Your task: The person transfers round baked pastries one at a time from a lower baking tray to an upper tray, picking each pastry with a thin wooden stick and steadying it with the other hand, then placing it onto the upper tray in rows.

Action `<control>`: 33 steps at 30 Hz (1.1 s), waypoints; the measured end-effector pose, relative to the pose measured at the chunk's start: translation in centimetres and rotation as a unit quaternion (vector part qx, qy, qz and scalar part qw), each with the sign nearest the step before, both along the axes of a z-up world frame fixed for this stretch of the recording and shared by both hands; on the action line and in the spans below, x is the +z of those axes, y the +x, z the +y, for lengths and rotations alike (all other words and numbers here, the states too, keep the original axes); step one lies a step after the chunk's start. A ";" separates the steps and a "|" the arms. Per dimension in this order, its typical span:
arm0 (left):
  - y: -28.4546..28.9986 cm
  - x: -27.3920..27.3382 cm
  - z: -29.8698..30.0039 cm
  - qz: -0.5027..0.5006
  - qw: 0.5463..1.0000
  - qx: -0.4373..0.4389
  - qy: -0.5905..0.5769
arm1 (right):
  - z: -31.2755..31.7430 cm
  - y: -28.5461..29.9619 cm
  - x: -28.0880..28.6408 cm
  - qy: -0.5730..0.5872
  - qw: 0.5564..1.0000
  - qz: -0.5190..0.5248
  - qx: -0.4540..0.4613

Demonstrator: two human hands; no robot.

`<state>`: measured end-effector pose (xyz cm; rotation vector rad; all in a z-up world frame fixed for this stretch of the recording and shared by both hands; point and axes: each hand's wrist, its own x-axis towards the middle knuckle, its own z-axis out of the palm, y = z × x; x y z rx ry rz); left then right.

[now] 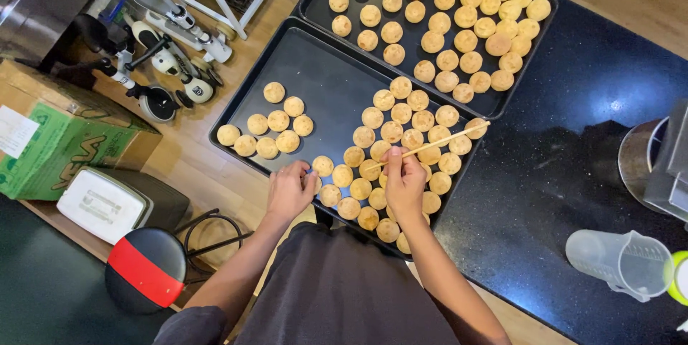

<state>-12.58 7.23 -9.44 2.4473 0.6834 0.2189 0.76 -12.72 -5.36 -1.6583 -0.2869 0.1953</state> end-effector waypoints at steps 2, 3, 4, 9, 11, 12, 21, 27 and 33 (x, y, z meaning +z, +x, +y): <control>0.4 0.5 0.1 0.024 1.000 0.012 -0.014 | 0.1 0.1 0.2 0.009 1.000 -0.010 0.001; 0.6 0.8 0.1 0.050 0.998 0.022 -0.029 | 0.1 0.2 0.3 0.017 1.000 -0.019 0.000; 0.8 0.8 0.3 0.049 0.998 0.022 -0.029 | 0.1 0.1 0.5 0.017 1.000 -0.019 0.000; 4.0 1.8 2.4 -0.045 0.969 0.078 0.229 | 0.1 0.2 0.4 0.000 1.000 -0.010 0.002; 5.2 0.1 3.5 0.001 0.971 0.057 0.232 | 0.3 0.0 0.5 0.010 1.000 -0.014 0.007; 6.0 -0.7 4.1 0.048 0.970 0.036 0.235 | 0.4 0.0 0.7 0.020 1.000 -0.019 0.012; 9.0 -5.2 5.0 0.058 0.946 -0.016 0.319 | 0.0 0.3 0.4 -0.001 1.000 -0.024 -0.015; 9.0 -3.1 3.5 -0.053 0.993 -0.036 0.095 | -0.2 1.8 0.7 0.046 0.999 -0.022 -0.010; 10.5 3.4 -1.7 -0.221 0.787 -0.021 -0.576 | 0.9 2.1 8.7 0.061 0.990 -0.129 -0.005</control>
